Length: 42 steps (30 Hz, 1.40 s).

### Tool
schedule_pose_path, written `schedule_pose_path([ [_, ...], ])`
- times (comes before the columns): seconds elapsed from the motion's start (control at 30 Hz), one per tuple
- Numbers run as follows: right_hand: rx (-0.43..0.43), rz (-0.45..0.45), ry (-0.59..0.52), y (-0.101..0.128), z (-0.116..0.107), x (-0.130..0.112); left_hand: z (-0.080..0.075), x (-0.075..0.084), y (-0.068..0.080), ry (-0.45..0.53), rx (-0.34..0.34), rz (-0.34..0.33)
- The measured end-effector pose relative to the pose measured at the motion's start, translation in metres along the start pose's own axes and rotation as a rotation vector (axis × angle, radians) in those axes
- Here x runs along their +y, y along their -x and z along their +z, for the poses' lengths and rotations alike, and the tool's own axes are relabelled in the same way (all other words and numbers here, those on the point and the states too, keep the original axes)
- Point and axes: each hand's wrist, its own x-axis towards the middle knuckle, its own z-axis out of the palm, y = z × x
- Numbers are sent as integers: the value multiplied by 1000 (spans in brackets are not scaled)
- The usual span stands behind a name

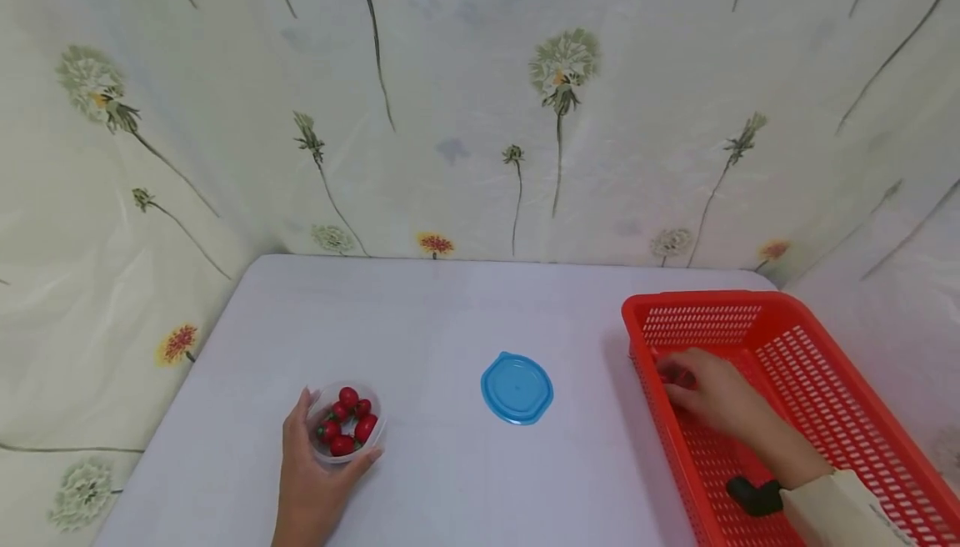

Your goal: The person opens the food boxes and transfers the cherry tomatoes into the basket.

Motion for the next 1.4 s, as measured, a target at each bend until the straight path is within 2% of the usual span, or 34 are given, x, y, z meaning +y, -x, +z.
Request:
schedule_pose_path([
  [0.27,-48,-4,31,-5,6,0,-4,1,0,6,2,-9],
  [0.47,-93,30,39,-5,11,-1,-5,1,-1,13,-2,-17],
  [0.73,-93,25,20,-6,11,-1,-7,0,-2,9,-1,-19],
  [0.83,-71,2,39,-7,8,-2,-7,0,-2,1,5,-12],
  [0.97,-1,-10,54,-6,0,-5,-7,0,-3,7,0,-20],
  [1.2,91,45,-15,2,-13,-8,-6,1,-4,9,-23,-43],
  [1.4,135,46,9,9,-24,-18,-4,-1,-4,8,-20,-23],
])
